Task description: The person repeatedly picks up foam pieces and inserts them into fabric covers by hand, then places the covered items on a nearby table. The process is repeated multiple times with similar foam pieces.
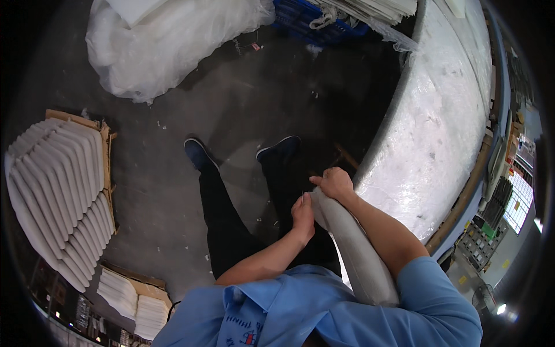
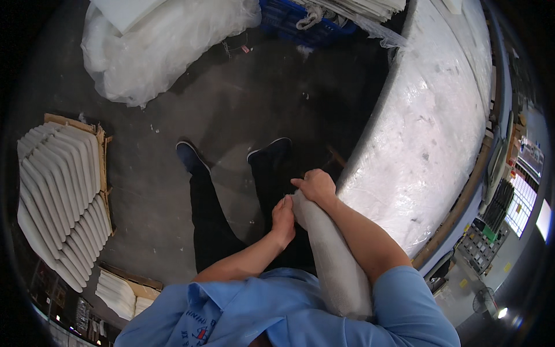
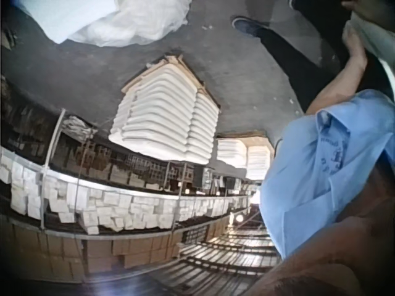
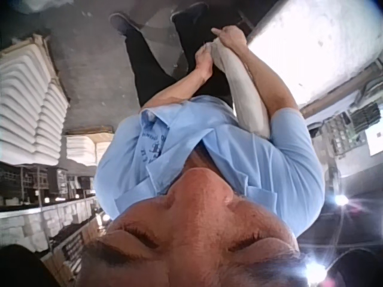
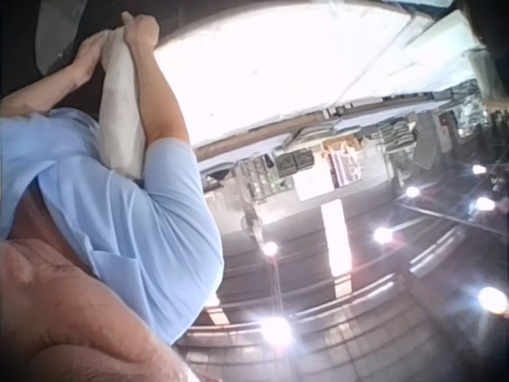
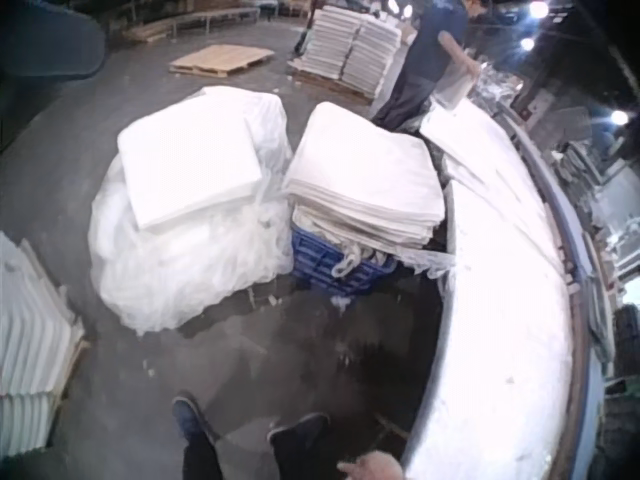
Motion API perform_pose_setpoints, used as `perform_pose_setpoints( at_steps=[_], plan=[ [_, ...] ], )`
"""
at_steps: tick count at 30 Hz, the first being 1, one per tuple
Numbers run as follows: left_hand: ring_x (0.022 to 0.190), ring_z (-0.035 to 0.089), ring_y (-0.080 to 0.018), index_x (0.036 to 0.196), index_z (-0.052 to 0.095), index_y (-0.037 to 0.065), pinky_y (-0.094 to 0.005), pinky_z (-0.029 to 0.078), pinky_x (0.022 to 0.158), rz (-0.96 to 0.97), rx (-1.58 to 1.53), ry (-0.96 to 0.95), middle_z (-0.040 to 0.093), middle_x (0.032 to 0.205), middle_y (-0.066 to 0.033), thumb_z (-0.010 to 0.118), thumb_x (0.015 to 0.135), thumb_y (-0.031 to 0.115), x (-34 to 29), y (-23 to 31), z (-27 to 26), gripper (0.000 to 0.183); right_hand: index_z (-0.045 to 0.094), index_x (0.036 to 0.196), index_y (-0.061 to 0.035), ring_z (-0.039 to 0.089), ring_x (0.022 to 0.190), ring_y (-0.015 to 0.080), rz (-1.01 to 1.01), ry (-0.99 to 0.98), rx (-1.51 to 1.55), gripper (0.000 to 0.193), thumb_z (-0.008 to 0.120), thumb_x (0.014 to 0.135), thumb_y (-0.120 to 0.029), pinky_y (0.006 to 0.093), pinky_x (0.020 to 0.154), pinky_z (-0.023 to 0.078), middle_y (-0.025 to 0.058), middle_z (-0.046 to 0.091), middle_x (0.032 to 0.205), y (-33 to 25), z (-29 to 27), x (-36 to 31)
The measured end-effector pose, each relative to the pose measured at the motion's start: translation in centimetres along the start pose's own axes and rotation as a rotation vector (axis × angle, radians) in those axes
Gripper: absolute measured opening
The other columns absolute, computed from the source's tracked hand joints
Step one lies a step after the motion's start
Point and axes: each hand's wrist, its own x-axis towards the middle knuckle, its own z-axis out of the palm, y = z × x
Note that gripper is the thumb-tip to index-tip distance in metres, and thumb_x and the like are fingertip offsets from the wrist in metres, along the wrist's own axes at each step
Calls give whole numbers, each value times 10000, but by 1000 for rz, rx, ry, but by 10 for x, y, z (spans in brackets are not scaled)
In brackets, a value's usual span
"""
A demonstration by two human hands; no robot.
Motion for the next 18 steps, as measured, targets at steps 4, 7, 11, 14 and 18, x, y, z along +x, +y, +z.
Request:
perform_pose_setpoints(
  at_steps=[4, 7, 11, 14, 18],
  plan=[
    [999, 620, -200, 1150, 637, 25, -383, 514, 861, -108, -155, 54, 655, 1079, -83, 433, 1137, 309, 21, 10, 34, 350, 785, 919, -47, 718, 995, 421, 18, 43, 45, 354, 729, 861, -392, 497, 900, 567, 233, 748, 986, -1, -6, 6],
    [918, 640, -203, 1113, 650, 17, -391, 520, 795, -118, -172, 69, 663, 1019, -93, 432, 1135, 296, 34, 6, 44, 356, 766, 863, -40, 716, 916, 432, -75, 178, 78, 302, 708, 856, -337, 517, 857, 563, 244, 727, 876, 5, 0, 11],
    [885, 657, -216, 1057, 679, 6, -395, 512, 781, -61, -82, 90, 686, 991, -113, 453, 1124, 305, 44, 0, 40, 381, 771, 874, -79, 718, 941, 419, -57, 126, 83, 217, 671, 846, -270, 507, 881, 573, 216, 745, 937, 8, 3, 14],
    [907, 679, -317, 1002, 700, -36, -453, 500, 803, 104, 377, 113, 720, 1000, -199, 454, 1104, 359, 58, -2, 29, 476, 770, 872, -76, 717, 939, 420, -138, 115, 72, 215, 659, 848, -258, 511, 887, 571, 213, 745, 944, 8, 2, 22],
    [1030, 638, -518, 1038, 704, -62, -540, 465, 884, 214, 954, 26, 702, 1096, -307, 424, 1051, 460, 67, -21, 33, 592, 767, 869, -71, 715, 941, 429, -239, 134, 75, 205, 646, 848, -235, 517, 908, 565, 228, 740, 960, 54, 43, 25]
  ],
)
